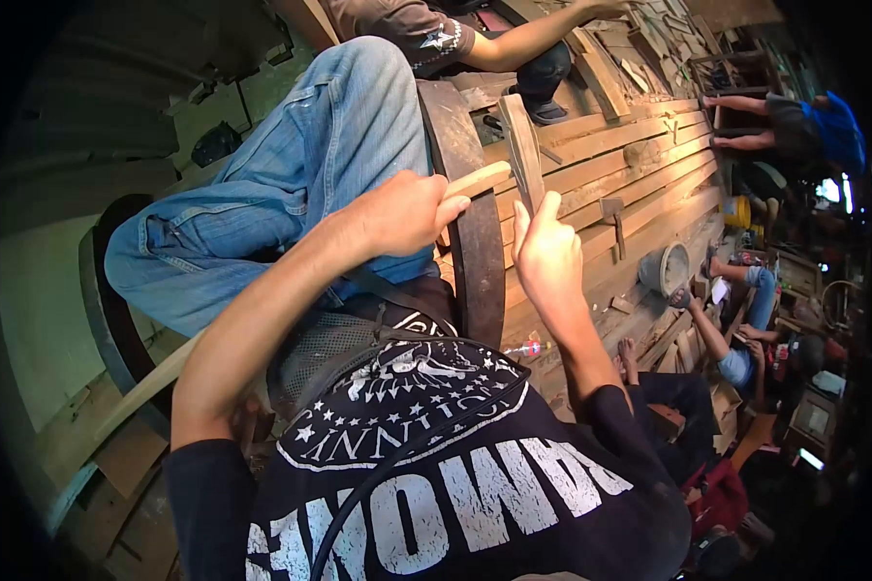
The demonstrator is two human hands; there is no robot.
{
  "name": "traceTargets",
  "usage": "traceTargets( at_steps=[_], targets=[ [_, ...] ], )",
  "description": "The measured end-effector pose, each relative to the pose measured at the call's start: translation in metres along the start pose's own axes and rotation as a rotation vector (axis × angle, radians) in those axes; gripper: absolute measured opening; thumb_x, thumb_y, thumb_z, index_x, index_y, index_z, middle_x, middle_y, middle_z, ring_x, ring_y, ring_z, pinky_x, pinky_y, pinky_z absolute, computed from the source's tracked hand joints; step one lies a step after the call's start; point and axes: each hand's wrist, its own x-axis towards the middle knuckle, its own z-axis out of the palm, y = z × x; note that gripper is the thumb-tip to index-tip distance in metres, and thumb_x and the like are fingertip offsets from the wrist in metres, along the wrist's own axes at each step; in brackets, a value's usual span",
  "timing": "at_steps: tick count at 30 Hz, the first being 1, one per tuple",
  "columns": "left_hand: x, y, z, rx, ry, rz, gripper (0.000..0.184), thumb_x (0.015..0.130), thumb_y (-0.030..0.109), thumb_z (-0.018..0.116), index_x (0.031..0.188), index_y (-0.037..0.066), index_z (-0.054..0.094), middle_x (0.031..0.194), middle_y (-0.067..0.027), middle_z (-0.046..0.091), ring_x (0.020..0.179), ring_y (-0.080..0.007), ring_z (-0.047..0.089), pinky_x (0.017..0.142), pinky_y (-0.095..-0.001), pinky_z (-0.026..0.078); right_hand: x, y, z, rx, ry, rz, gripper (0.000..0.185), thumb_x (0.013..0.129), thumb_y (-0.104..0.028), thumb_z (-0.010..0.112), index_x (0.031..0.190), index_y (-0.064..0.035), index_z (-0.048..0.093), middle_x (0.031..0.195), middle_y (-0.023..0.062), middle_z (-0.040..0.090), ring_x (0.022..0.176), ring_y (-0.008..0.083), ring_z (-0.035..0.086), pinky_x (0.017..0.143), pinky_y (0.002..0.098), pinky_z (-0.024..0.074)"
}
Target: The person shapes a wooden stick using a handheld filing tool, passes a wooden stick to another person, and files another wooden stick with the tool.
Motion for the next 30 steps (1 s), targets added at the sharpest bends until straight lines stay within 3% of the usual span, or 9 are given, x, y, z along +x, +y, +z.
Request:
traceTargets(
  at_steps=[6,10,16,22,28,30],
  targets=[
    [-0.003,-0.002,0.006,0.043,0.038,-0.011,0.044,0.099,0.038,0.049,0.092,-0.003,0.060,0.080,-0.0284,0.063,0.083,-0.0463,0.062,0.077,-0.0526,0.047,-0.055,0.009,0.006,0.028,-0.044,0.128,0.031,0.094,-0.023,0.060,0.094,0.0022,0.042,0.054,0.0235,0.055,0.050,0.0443,0.058,0.042,0.0506,0.0430],
    [-0.002,0.002,0.000,0.006,0.009,0.006,0.044,0.099,0.039,0.048,0.092,-0.004,0.060,0.082,-0.0284,0.064,0.084,-0.0460,0.062,0.077,-0.0515,0.047,0.003,0.002,0.008,-0.032,0.053,-0.021,0.032,0.094,-0.024,0.060,0.096,0.0026,0.042,0.052,0.0231,0.054,0.048,0.0442,0.057,0.041,0.0500,0.0425],
    [0.000,-0.007,0.004,-0.012,0.022,0.008,0.044,0.099,0.039,0.048,0.093,-0.002,0.061,0.082,-0.0264,0.064,0.084,-0.0441,0.063,0.076,-0.0501,0.048,-0.050,0.011,0.016,0.053,-0.046,0.129,0.032,0.095,-0.024,0.059,0.095,0.0023,0.042,0.053,0.0239,0.055,0.050,0.0436,0.059,0.042,0.0497,0.0431],
    [0.003,-0.003,-0.004,-0.075,-0.072,-0.008,0.045,0.099,0.040,0.049,0.094,-0.002,0.062,0.080,-0.0250,0.064,0.080,-0.0415,0.063,0.072,-0.0471,0.048,-0.005,0.004,0.010,-0.040,0.021,0.027,0.030,0.095,-0.023,0.058,0.095,0.0016,0.042,0.053,0.0225,0.055,0.050,0.0428,0.059,0.041,0.0488,0.0438],
    [0.005,-0.006,-0.007,-0.068,-0.105,-0.034,0.047,0.099,0.042,0.047,0.096,-0.002,0.063,0.079,-0.0232,0.064,0.079,-0.0385,0.064,0.072,-0.0446,0.048,-0.038,0.008,0.017,0.013,-0.006,0.121,0.030,0.095,-0.024,0.059,0.095,0.0013,0.042,0.052,0.0215,0.055,0.049,0.0421,0.059,0.041,0.0479,0.0437],
    [0.007,-0.008,-0.006,-0.064,-0.099,-0.030,0.048,0.100,0.043,0.047,0.095,-0.002,0.063,0.077,-0.0219,0.064,0.076,-0.0369,0.064,0.070,-0.0442,0.048,-0.003,0.007,0.016,0.000,0.044,0.002,0.031,0.095,-0.024,0.059,0.096,0.0018,0.043,0.052,0.0220,0.055,0.050,0.0430,0.059,0.042,0.0497,0.0441]
  ],
)
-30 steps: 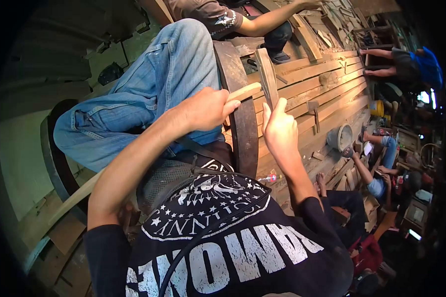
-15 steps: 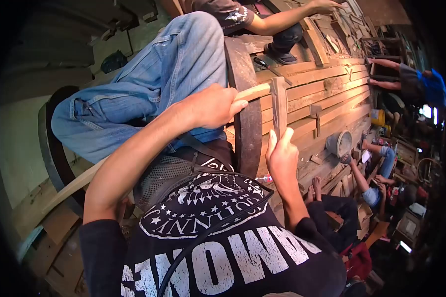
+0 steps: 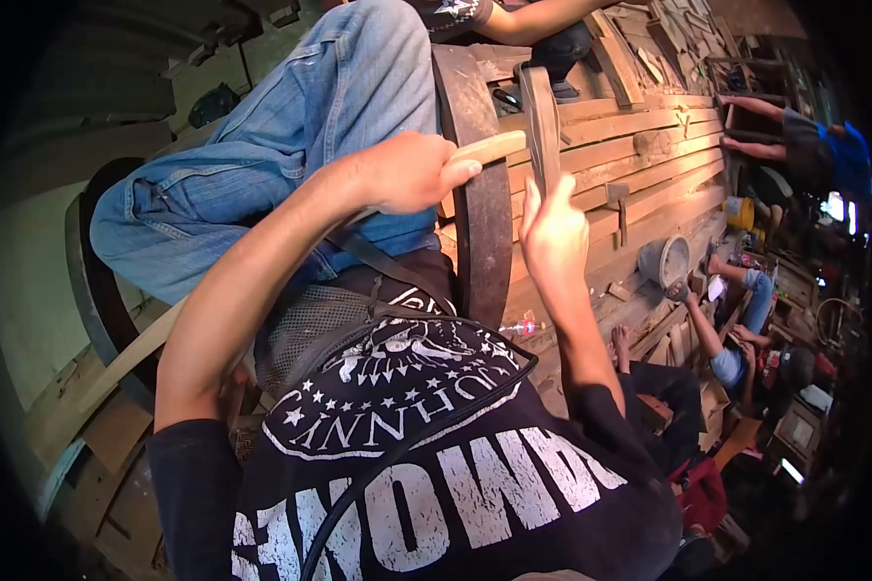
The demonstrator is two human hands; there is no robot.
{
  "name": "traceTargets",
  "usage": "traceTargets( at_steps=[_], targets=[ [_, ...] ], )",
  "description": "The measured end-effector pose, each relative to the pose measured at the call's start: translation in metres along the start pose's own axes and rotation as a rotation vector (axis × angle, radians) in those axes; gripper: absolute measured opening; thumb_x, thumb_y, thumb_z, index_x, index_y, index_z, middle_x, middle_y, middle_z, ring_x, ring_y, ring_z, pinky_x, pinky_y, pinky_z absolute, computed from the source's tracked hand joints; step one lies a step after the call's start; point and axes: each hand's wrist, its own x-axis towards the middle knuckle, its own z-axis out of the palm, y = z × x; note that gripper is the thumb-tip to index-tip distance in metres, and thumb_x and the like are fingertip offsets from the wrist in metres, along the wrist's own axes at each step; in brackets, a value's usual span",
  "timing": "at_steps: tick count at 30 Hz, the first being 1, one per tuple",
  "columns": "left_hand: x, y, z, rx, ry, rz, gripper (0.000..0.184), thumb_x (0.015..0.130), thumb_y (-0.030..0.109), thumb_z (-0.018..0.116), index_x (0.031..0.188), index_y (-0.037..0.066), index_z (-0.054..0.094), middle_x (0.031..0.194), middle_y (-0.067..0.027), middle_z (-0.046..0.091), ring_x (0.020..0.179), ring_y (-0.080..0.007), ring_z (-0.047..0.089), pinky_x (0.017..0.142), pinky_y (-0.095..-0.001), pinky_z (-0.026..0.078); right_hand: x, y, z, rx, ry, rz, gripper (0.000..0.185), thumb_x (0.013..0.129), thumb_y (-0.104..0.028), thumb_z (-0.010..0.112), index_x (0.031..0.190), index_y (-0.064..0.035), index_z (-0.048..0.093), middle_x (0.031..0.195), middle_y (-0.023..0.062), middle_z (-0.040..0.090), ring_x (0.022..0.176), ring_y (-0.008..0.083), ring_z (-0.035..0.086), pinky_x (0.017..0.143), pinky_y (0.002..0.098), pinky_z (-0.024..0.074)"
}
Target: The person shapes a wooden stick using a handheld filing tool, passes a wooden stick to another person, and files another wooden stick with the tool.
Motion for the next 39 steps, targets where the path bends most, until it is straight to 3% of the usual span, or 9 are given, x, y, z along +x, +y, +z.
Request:
traceTargets(
  at_steps=[10,12,15,17,20,24,30,34,39],
  targets=[
    [-0.001,0.002,-0.002,-0.004,0.001,0.017,0.048,0.100,0.042,0.047,0.094,-0.003,0.063,0.078,-0.0230,0.063,0.077,-0.0388,0.063,0.071,-0.0452,0.047,-0.014,-0.003,-0.001,0.002,-0.023,0.110,0.030,0.095,-0.022,0.059,0.097,0.0027,0.043,0.053,0.0232,0.055,0.051,0.0441,0.059,0.043,0.0503,0.0430],
    [-0.006,0.008,0.003,0.005,0.010,0.003,0.046,0.099,0.042,0.048,0.094,-0.002,0.062,0.080,-0.0246,0.064,0.079,-0.0404,0.063,0.073,-0.0473,0.047,0.008,-0.007,-0.017,-0.080,-0.060,0.008,0.030,0.095,-0.023,0.058,0.098,0.0031,0.042,0.053,0.0233,0.055,0.052,0.0441,0.060,0.043,0.0502,0.0434],
    [-0.007,0.006,0.010,0.034,0.111,-0.020,0.043,0.098,0.040,0.049,0.095,0.000,0.061,0.083,-0.0272,0.065,0.083,-0.0464,0.062,0.079,-0.0519,0.048,-0.016,-0.001,-0.020,-0.094,-0.079,0.055,0.031,0.096,-0.024,0.058,0.099,0.0031,0.042,0.053,0.0233,0.055,0.052,0.0446,0.060,0.043,0.0504,0.0441],
    [-0.007,0.005,0.010,0.047,0.113,-0.018,0.043,0.098,0.040,0.049,0.094,-0.001,0.061,0.083,-0.0270,0.065,0.083,-0.0465,0.062,0.078,-0.0518,0.048,-0.039,-0.006,-0.018,-0.046,-0.094,0.152,0.032,0.096,-0.025,0.058,0.099,0.0027,0.043,0.054,0.0237,0.056,0.053,0.0451,0.060,0.044,0.0511,0.0442],
    [-0.006,0.002,0.011,0.047,0.052,0.050,0.044,0.098,0.040,0.049,0.092,-0.002,0.061,0.081,-0.0265,0.064,0.083,-0.0469,0.061,0.077,-0.0521,0.047,-0.027,-0.001,-0.011,-0.096,-0.083,0.117,0.032,0.096,-0.025,0.058,0.100,0.0031,0.043,0.055,0.0245,0.056,0.054,0.0450,0.060,0.045,0.0511,0.0449],
    [-0.004,0.001,0.012,0.044,0.159,0.057,0.044,0.098,0.039,0.049,0.091,-0.003,0.061,0.081,-0.0270,0.064,0.081,-0.0468,0.062,0.075,-0.0521,0.048,0.000,-0.007,-0.032,-0.164,-0.133,0.004,0.033,0.096,-0.026,0.056,0.100,0.0033,0.043,0.057,0.0257,0.057,0.055,0.0456,0.060,0.046,0.0518,0.0460],
    [-0.007,0.003,0.013,0.046,0.145,0.022,0.044,0.098,0.036,0.049,0.089,-0.005,0.060,0.078,-0.0279,0.064,0.081,-0.0467,0.062,0.074,-0.0515,0.049,-0.025,-0.007,-0.030,-0.158,-0.224,0.209,0.034,0.097,-0.028,0.055,0.100,0.0033,0.042,0.057,0.0252,0.058,0.055,0.0465,0.060,0.047,0.0534,0.0462],
    [-0.003,-0.001,0.017,0.053,0.168,0.064,0.044,0.098,0.037,0.050,0.089,-0.004,0.060,0.077,-0.0276,0.064,0.078,-0.0461,0.063,0.073,-0.0517,0.049,0.007,-0.004,-0.022,-0.152,-0.121,0.003,0.034,0.096,-0.028,0.056,0.103,0.0031,0.043,0.055,0.0255,0.057,0.054,0.0463,0.060,0.046,0.0531,0.0453],
    [-0.005,0.001,0.009,0.059,0.131,0.038,0.043,0.098,0.037,0.050,0.089,-0.004,0.061,0.078,-0.0266,0.064,0.079,-0.0455,0.063,0.073,-0.0513,0.049,-0.033,-0.008,-0.034,-0.145,-0.223,0.142,0.035,0.096,-0.029,0.055,0.104,0.0032,0.044,0.056,0.0253,0.057,0.055,0.0460,0.060,0.047,0.0522,0.0461]
  ],
)
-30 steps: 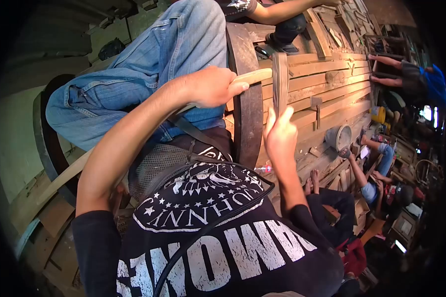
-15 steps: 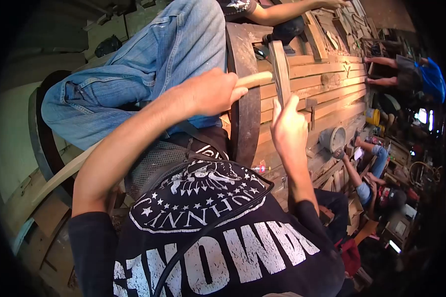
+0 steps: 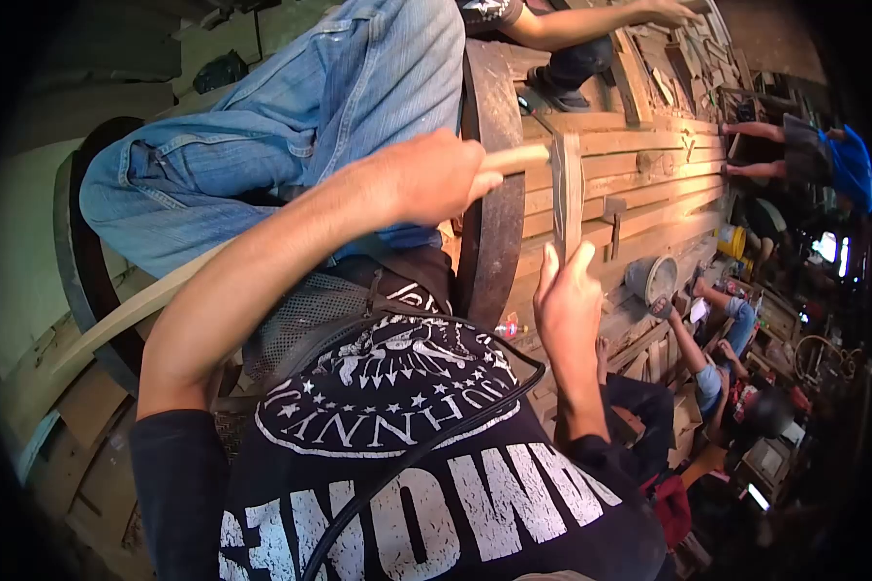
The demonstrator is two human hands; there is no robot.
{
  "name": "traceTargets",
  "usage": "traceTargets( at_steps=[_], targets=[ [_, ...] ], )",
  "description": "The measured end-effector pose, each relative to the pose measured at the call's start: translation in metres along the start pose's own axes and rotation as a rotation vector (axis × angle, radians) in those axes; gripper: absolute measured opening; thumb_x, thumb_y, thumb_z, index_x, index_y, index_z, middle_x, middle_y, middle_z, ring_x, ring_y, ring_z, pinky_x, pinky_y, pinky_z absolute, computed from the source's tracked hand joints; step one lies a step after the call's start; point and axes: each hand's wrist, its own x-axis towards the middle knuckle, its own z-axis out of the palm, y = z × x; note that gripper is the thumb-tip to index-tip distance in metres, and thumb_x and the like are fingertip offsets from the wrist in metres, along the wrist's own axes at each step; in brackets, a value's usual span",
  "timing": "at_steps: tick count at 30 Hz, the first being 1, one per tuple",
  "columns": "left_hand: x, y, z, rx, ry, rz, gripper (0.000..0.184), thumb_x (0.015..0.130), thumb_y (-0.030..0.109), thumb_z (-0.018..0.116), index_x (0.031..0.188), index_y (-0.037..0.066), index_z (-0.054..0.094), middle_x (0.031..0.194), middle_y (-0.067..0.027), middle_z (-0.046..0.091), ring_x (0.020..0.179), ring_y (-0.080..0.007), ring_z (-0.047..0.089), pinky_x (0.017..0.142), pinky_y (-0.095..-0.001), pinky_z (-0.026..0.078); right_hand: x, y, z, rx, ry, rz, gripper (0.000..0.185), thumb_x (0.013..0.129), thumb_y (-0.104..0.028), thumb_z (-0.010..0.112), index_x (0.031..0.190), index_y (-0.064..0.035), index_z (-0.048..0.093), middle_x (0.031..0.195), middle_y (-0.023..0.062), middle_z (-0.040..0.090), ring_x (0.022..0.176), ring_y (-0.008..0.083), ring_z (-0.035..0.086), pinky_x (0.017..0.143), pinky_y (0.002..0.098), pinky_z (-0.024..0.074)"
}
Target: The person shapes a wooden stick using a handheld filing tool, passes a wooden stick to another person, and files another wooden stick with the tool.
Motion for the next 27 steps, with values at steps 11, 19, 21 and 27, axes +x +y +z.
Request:
traceTargets(
  at_steps=[11,19,21,27],
  targets=[
    [0.002,-0.002,0.003,-0.014,0.005,0.053,0.044,0.098,0.037,0.049,0.087,-0.004,0.063,0.077,-0.0258,0.065,0.079,-0.0441,0.064,0.074,-0.0502,0.049,-0.001,-0.003,-0.001,-0.029,-0.009,0.000,0.029,0.097,-0.022,0.056,0.094,0.0024,0.041,0.054,0.0265,0.055,0.053,0.0458,0.059,0.043,0.0510,0.0436],
    [0.000,0.001,0.002,0.002,0.016,0.015,0.044,0.098,0.037,0.050,0.088,-0.003,0.063,0.078,-0.0261,0.065,0.080,-0.0440,0.064,0.074,-0.0498,0.050,-0.001,-0.002,-0.006,0.001,-0.016,-0.057,0.029,0.097,-0.023,0.056,0.097,0.0010,0.039,0.055,0.0282,0.055,0.054,0.0488,0.057,0.044,0.0541,0.0424],
    [-0.001,0.001,0.001,0.001,0.011,0.042,0.044,0.098,0.038,0.049,0.089,-0.003,0.064,0.079,-0.0266,0.065,0.080,-0.0441,0.064,0.074,-0.0498,0.050,-0.004,-0.006,-0.004,0.009,0.010,-0.042,0.028,0.097,-0.022,0.055,0.097,0.0013,0.040,0.055,0.0283,0.055,0.055,0.0488,0.058,0.044,0.0538,0.0420],
    [0.002,0.002,-0.002,0.034,0.000,0.025,0.045,0.098,0.039,0.049,0.090,-0.003,0.064,0.079,-0.0270,0.065,0.081,-0.0439,0.064,0.075,-0.0499,0.049,0.025,-0.010,-0.004,-0.050,0.080,-0.196,0.031,0.097,-0.026,0.054,0.096,0.0012,0.041,0.056,0.0258,0.057,0.056,0.0470,0.060,0.047,0.0526,0.0465]
  ],
)
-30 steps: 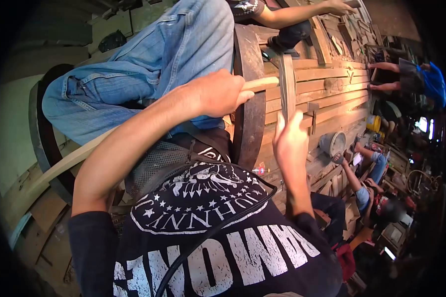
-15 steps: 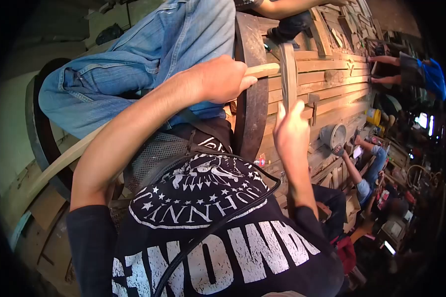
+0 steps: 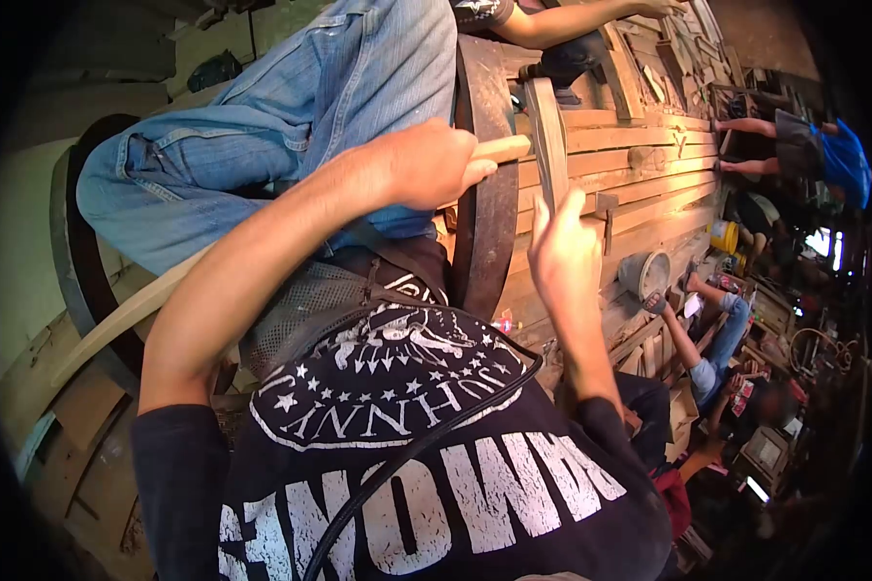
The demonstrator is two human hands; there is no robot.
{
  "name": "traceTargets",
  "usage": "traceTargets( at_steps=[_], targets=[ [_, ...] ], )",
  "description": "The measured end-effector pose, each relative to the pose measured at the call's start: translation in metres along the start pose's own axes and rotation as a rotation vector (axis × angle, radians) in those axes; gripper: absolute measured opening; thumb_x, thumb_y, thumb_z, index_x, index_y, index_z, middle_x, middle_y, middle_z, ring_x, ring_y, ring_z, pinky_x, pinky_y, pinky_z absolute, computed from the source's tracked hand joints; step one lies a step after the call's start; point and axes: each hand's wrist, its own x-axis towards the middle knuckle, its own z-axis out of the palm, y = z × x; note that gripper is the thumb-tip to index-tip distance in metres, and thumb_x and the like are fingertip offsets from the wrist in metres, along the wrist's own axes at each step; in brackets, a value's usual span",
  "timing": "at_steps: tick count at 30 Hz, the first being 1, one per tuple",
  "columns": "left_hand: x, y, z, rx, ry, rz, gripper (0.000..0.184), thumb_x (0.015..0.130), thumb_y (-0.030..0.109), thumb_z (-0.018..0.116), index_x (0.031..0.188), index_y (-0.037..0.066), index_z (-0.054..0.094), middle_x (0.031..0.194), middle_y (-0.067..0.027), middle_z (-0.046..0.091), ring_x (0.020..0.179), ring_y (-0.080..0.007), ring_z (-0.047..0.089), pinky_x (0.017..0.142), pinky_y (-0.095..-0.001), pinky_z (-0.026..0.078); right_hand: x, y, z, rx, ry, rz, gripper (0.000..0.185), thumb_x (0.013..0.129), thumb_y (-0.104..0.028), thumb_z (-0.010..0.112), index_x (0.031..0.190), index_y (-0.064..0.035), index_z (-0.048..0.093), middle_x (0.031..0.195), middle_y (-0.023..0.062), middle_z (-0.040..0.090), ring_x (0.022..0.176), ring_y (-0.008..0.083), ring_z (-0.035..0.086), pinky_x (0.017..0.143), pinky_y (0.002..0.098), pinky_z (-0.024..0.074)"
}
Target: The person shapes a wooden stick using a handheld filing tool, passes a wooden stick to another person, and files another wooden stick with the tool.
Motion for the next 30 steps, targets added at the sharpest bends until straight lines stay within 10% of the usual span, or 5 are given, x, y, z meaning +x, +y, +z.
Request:
traceTargets(
  at_steps=[30],
  targets=[
    [0.006,-0.008,-0.006,-0.091,-0.123,-0.035,0.047,0.099,0.042,0.048,0.092,-0.002,0.064,0.078,-0.0233,0.064,0.077,-0.0383,0.064,0.070,-0.0443,0.048,0.014,0.008,0.014,0.029,0.077,0.055,0.033,0.095,-0.027,0.057,0.099,0.0032,0.042,0.055,0.0243,0.056,0.052,0.0453,0.059,0.044,0.0512,0.0453]
  ],
)
